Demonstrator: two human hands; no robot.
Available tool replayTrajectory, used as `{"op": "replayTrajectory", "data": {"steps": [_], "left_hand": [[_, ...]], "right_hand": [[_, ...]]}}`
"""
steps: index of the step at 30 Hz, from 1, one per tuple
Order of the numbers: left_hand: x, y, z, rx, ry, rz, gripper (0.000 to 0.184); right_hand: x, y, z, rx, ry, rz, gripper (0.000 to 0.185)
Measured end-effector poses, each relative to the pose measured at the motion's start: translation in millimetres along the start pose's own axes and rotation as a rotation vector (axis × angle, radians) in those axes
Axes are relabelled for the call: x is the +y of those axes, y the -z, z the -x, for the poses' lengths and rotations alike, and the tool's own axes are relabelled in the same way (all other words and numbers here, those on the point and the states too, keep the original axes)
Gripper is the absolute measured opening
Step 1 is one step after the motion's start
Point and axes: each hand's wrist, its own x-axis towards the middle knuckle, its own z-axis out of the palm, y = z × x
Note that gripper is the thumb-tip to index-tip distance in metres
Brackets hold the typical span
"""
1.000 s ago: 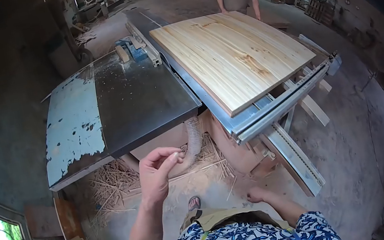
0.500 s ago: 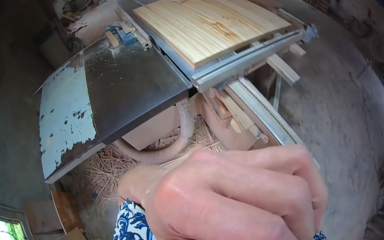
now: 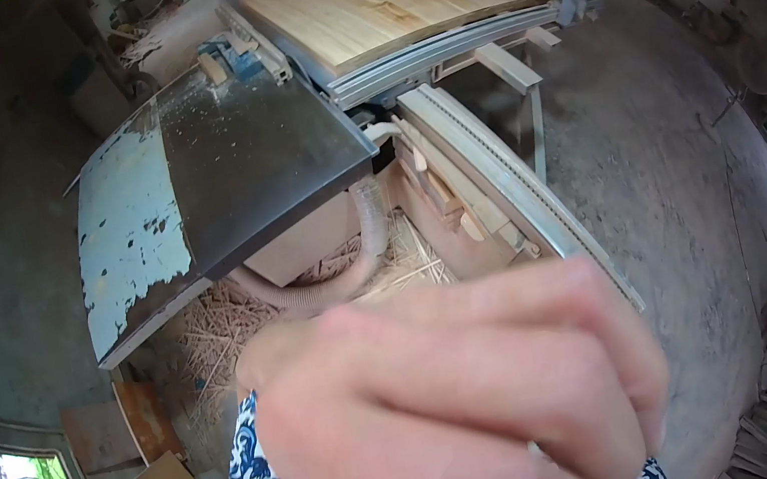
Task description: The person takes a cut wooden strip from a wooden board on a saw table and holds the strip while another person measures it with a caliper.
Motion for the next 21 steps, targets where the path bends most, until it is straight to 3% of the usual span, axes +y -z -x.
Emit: {"op": "replayTrajectory", "data": {"steps": [12, 21], "left_hand": [[-24.4, -96.5, 11.2, 0.033, 0.113, 0.081, 0.025], [-31.5, -82.7, 29.4, 0.075, 0.239, 0.151, 0.033]], "right_hand": [[71.6, -1.6, 42.6, 0.001, 0.042, 0.001, 0.032], [74.6, -2.9, 11.3, -0.002, 0.069, 0.023, 0.033]]}}
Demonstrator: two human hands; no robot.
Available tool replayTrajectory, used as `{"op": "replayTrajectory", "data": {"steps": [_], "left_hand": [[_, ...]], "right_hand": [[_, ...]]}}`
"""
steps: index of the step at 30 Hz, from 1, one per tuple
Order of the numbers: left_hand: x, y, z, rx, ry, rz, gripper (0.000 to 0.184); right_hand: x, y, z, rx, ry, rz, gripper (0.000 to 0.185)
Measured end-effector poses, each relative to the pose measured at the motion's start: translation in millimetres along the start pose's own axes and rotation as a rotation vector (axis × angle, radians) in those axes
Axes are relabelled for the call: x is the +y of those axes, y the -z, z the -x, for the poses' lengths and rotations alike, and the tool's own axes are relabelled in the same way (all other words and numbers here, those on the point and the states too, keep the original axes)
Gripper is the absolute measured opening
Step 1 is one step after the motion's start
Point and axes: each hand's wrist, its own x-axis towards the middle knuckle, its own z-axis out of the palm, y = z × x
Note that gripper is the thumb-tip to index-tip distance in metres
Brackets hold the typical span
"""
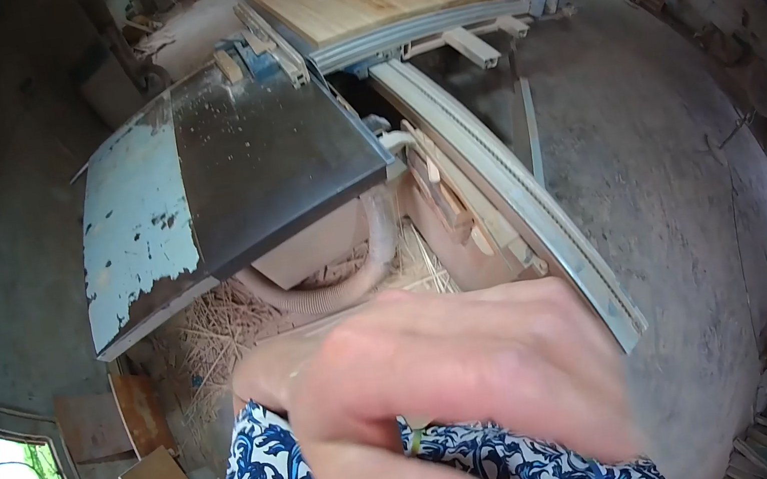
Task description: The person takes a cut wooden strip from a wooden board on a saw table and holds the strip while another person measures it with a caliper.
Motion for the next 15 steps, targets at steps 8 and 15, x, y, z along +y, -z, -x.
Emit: {"op": "replayTrajectory", "data": {"steps": [8, 15], "left_hand": [[15.3, -12.2, -28.7, -0.122, 0.053, 0.063, 0.015], [-9.7, -53.7, -12.2, 0.382, -0.209, 0.072, 0.014]], "right_hand": [[13.8, 4.0, -6.4, -0.002, 0.036, 0.007, 0.034], [1.5, 21.6, -15.6, -0.011, 0.086, 0.018, 0.032]]}}
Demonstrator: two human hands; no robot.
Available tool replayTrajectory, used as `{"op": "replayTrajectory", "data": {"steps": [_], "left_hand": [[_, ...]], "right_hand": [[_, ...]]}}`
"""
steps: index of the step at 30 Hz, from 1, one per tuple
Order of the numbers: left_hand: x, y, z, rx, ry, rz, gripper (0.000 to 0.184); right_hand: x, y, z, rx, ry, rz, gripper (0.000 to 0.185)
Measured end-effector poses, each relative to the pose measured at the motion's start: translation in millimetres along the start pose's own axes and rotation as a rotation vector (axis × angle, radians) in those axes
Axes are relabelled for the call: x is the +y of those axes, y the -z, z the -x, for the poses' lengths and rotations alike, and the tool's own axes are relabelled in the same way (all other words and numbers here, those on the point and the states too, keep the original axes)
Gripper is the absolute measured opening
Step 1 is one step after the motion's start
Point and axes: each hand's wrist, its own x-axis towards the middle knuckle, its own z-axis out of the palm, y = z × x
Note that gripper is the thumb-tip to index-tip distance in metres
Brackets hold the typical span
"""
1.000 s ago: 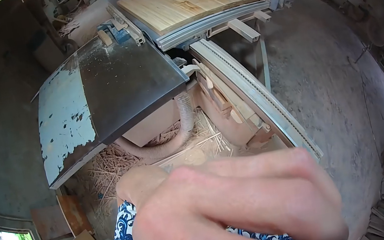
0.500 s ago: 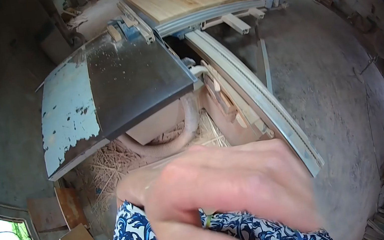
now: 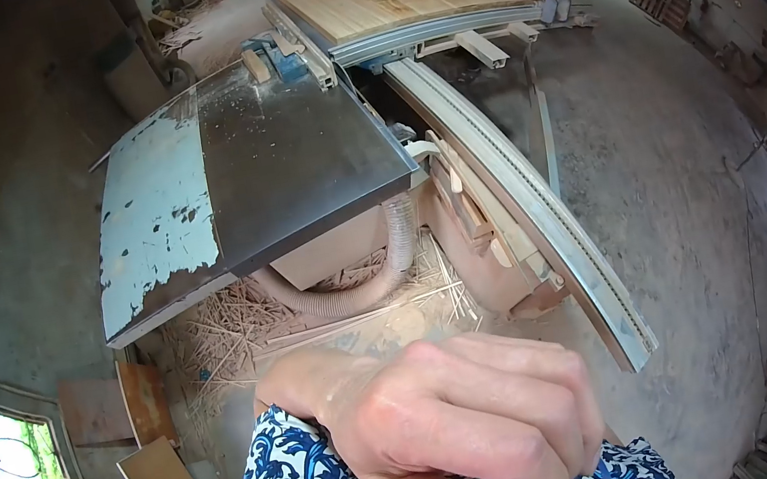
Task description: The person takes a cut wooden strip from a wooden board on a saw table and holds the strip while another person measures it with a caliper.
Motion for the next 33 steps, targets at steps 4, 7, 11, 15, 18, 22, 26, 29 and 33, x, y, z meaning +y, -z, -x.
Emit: {"op": "replayTrajectory", "data": {"steps": [4, 7, 11, 15, 18, 22, 26, 29, 33], "left_hand": [[22.0, 26.4, -15.4, -0.07, 0.056, -0.153, 0.017], [26.3, 47.8, -18.5, -0.28, 0.182, -0.217, 0.019], [18.2, 63.3, -22.0, -0.434, 0.165, -0.104, 0.023], [19.8, 64.0, -16.2, -0.378, 0.105, -0.103, 0.024], [24.5, 66.7, -15.1, -0.368, 0.09, -0.112, 0.024], [24.6, 71.4, -15.2, -0.376, 0.104, -0.109, 0.025], [28.5, 75.5, -13.6, -0.369, 0.094, -0.112, 0.027], [30.7, 77.4, -12.4, -0.363, 0.087, -0.113, 0.028], [34.1, 86.9, -11.6, -0.322, 0.095, -0.13, 0.03]], "right_hand": [[4.7, 8.1, -9.1, 0.022, 0.035, 0.031, 0.031], [-1.6, 10.1, -5.6, 0.005, 0.012, -0.007, 0.03], [-16.1, 19.9, 1.3, 0.045, -0.054, -0.024, 0.03], [-7.8, 18.9, 4.3, 0.03, -0.054, -0.037, 0.03], [-10.2, 23.2, 2.3, 0.017, -0.052, -0.023, 0.03], [-12.9, 23.8, 4.1, 0.024, -0.089, 0.002, 0.03], [-15.0, 35.5, -4.1, 0.036, -0.098, 0.003, 0.03], [-25.1, 42.6, -15.5, 0.034, -0.108, -0.002, 0.029], [-29.2, 40.5, -35.6, 0.082, -0.059, -0.028, 0.029]]}}
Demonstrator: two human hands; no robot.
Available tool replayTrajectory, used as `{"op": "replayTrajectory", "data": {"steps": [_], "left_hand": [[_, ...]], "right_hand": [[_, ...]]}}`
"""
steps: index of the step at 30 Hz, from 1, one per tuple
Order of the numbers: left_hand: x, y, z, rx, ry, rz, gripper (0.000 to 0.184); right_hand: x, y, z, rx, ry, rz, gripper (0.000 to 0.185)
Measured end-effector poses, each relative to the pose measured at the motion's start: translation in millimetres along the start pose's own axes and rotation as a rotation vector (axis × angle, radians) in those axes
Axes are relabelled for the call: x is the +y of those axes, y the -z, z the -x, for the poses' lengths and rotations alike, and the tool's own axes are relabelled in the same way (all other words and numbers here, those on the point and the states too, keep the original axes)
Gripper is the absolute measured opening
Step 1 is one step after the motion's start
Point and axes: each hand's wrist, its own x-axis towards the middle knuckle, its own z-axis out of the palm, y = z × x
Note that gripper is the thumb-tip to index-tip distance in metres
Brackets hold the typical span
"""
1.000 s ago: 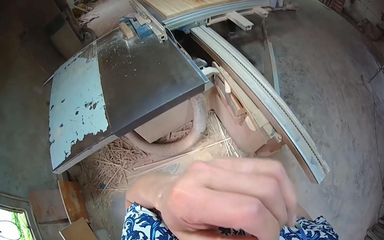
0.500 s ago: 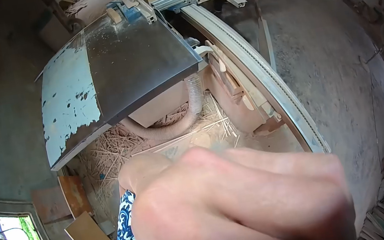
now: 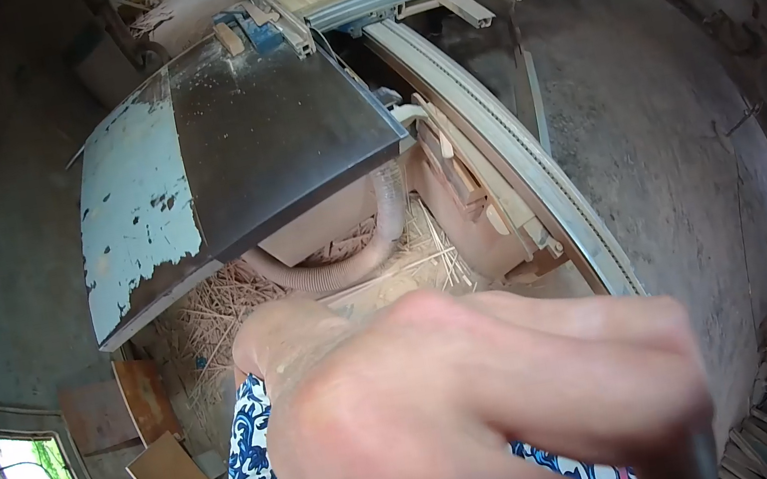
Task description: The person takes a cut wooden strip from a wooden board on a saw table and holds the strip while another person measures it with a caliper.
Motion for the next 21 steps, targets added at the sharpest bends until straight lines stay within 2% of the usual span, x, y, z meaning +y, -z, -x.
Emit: {"op": "replayTrajectory", "data": {"steps": [4, 6, 7, 10, 12, 14, 15, 18, 19, 20, 21], "left_hand": [[-7.9, 12.9, 13.4, 0.102, 0.051, -0.011, 0.032], [-18.2, 28.4, 27.3, 0.182, 0.156, -0.026, 0.033], [-25.2, 36.8, 34.8, 0.213, 0.232, -0.037, 0.033], [-54.7, 57.5, 65.2, 0.259, 0.548, -0.064, 0.028], [-81.9, 62.8, 90.7, 0.275, 0.854, -0.121, 0.025], [-117.1, 73.3, 134.5, 0.239, 1.052, -0.122, 0.021], [-137.3, 78.1, 163.3, 0.191, 1.089, -0.187, 0.021], [-169.0, 91.8, 214.2, -0.054, 1.2, -0.483, 0.018], [-193.3, 95.1, 257.1, -0.118, 1.199, -0.529, 0.018], [-217.5, 99.6, 304.1, -0.182, 1.189, -0.579, 0.017], [-227.6, 98.9, 331.0, -0.249, 1.233, -0.587, 0.017]], "right_hand": [[-0.2, -11.8, -21.4, 0.05, -0.008, 0.05, 0.029], [15.4, -28.7, -27.5, -0.055, -0.133, -0.167, 0.029], [19.1, -31.2, -29.6, -0.03, -0.132, -0.185, 0.029], [32.8, -47.5, -17.3, 0.039, -0.373, -0.535, 0.026], [56.9, -72.9, -3.2, 0.123, -0.537, -0.708, 0.023], [58.6, -94.2, 9.4, 0.246, -0.683, -0.889, 0.019], [50.0, -98.8, 26.3, 0.316, -0.75, -1.011, 0.018], [35.2, -137.1, 68.3, 0.346, -0.898, -1.079, 0.017], [25.9, -150.0, 83.0, 0.335, -0.926, -1.106, 0.019], [47.4, -194.9, 98.1, 0.062, -0.547, -0.489, 0.02], [71.1, -241.3, 112.6, 0.054, -0.177, 0.172, 0.02]]}}
